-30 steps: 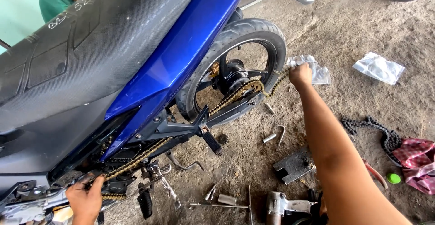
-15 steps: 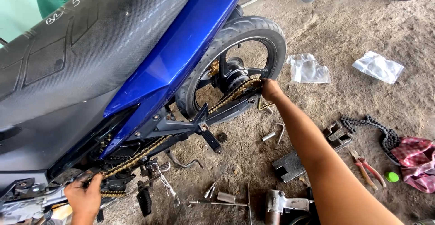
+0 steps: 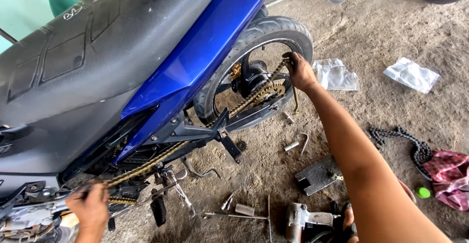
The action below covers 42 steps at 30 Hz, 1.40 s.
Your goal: Replacing a motorcycle chain using a hammer and pliers
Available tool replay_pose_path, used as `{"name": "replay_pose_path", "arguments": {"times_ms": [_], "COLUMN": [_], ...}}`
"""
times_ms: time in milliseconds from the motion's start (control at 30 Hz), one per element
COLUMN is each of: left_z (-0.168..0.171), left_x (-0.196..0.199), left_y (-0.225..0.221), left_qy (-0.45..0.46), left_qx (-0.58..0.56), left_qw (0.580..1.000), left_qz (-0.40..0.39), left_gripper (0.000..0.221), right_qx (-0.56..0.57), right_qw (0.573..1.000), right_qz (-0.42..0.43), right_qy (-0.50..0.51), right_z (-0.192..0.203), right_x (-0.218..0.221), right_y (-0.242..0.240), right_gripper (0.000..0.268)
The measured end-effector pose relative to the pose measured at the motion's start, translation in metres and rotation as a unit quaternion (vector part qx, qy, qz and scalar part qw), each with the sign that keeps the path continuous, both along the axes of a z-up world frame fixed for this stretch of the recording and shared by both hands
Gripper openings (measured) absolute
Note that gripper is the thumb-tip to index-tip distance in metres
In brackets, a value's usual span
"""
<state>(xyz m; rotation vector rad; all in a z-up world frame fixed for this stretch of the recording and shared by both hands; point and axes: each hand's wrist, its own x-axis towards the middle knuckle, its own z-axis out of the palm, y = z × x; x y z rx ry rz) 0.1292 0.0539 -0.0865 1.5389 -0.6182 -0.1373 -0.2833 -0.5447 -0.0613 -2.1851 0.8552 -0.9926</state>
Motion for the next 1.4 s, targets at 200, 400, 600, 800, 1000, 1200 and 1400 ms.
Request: {"name": "replay_pose_path", "arguments": {"times_ms": [200,400,600,800,1000,1200,1400], "left_z": [0.002,-0.025,-0.008,-0.002,0.004,0.043,0.090], "left_x": [0.043,0.066,0.044,0.046,0.047,0.019,-0.021], "left_y": [0.036,0.053,0.040,0.038,0.034,0.022,-0.014], "left_qy": [0.113,0.039,0.090,0.081,0.144,0.223,0.245], "left_qx": [-0.168,-0.239,-0.224,-0.211,-0.198,-0.215,-0.222], "left_qw": [0.979,0.954,0.961,0.965,0.961,0.949,0.942], "left_qz": [0.035,0.177,0.138,0.137,0.129,0.063,0.062], "left_gripper": [0.016,0.030,0.018,0.041,0.036,0.019,0.023], "right_qx": [-0.157,-0.147,-0.135,-0.102,-0.005,0.011,0.175], "right_qw": [0.972,0.942,0.927,0.930,0.903,0.650,0.630], "right_qz": [0.034,0.103,0.084,0.082,0.062,0.170,0.435], "right_qy": [0.173,0.286,0.341,0.343,0.424,0.741,0.620], "right_z": [0.029,0.005,0.000,-0.024,-0.026,-0.115,-0.062], "right_x": [0.004,0.012,0.020,0.020,0.001,0.001,0.034], "right_y": [0.007,0.013,0.014,0.002,-0.001,-0.010,0.221], "right_gripper": [0.026,0.021,0.023,0.019,0.053,0.039,0.030]}}
